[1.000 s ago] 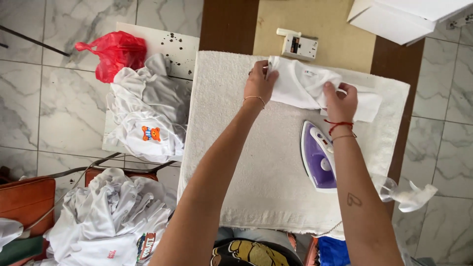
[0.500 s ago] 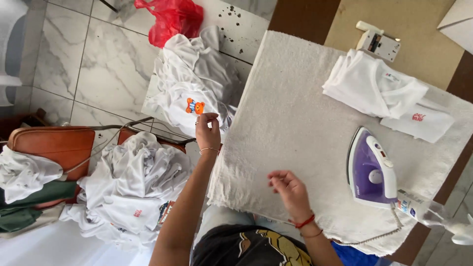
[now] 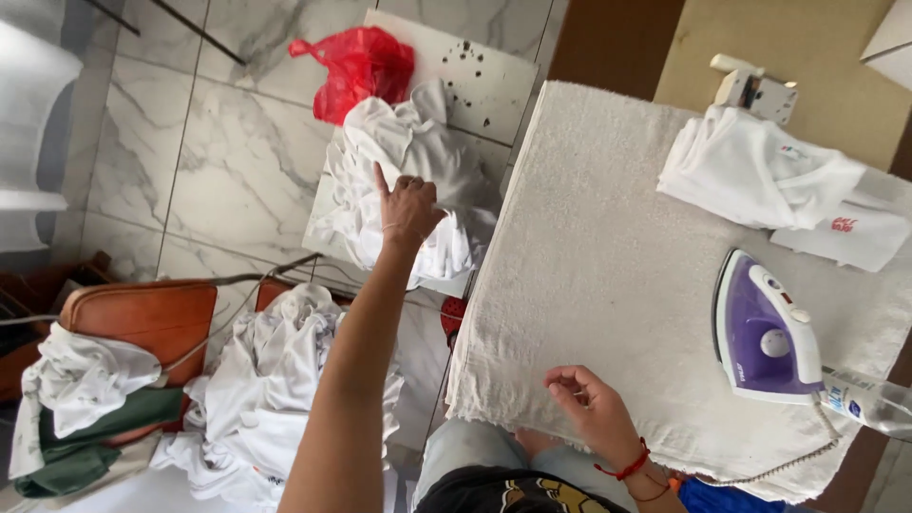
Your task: Ironing and folding white baby onesies on a table in a production environment.
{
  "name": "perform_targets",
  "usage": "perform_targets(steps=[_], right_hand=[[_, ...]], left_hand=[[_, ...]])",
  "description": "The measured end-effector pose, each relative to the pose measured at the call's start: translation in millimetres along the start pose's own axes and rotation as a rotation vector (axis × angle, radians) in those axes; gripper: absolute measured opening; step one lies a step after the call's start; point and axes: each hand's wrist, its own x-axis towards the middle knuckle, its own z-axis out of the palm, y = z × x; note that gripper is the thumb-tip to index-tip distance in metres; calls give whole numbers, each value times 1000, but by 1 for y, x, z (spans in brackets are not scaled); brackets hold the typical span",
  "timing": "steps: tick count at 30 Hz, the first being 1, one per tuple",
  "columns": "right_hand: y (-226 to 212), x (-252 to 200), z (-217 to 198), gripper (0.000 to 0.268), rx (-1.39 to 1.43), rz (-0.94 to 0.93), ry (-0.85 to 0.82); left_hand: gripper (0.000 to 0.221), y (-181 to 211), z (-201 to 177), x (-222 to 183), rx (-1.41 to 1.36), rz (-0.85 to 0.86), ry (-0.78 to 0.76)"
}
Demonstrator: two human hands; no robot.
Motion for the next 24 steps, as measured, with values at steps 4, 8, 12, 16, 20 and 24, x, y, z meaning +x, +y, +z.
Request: perform_targets(steps=[4,8,12,16,20,24], right_hand=[[-28,-7,-11,15,84,-114,13],[-66,-15,-13,17,189,-370,-90],[-104,-34,3,66,293,-594,-161],[-106,-55,8,114,281,-906,200],[-83,-55,-14,57,245,-908,580],[-63,-77,-70,17,119,-899,736]], left_hand=[[27,2,-40,-40,-284,187,417],[21,42,-130,-105,-1216,-96,458],[56,80,-189,-159,-2048,104,158],[46,113,-212,-203,-1962,465,241],[35,127,-214,-227,-1177,530,831],[25,113,-196,-226,-306,315,1202]])
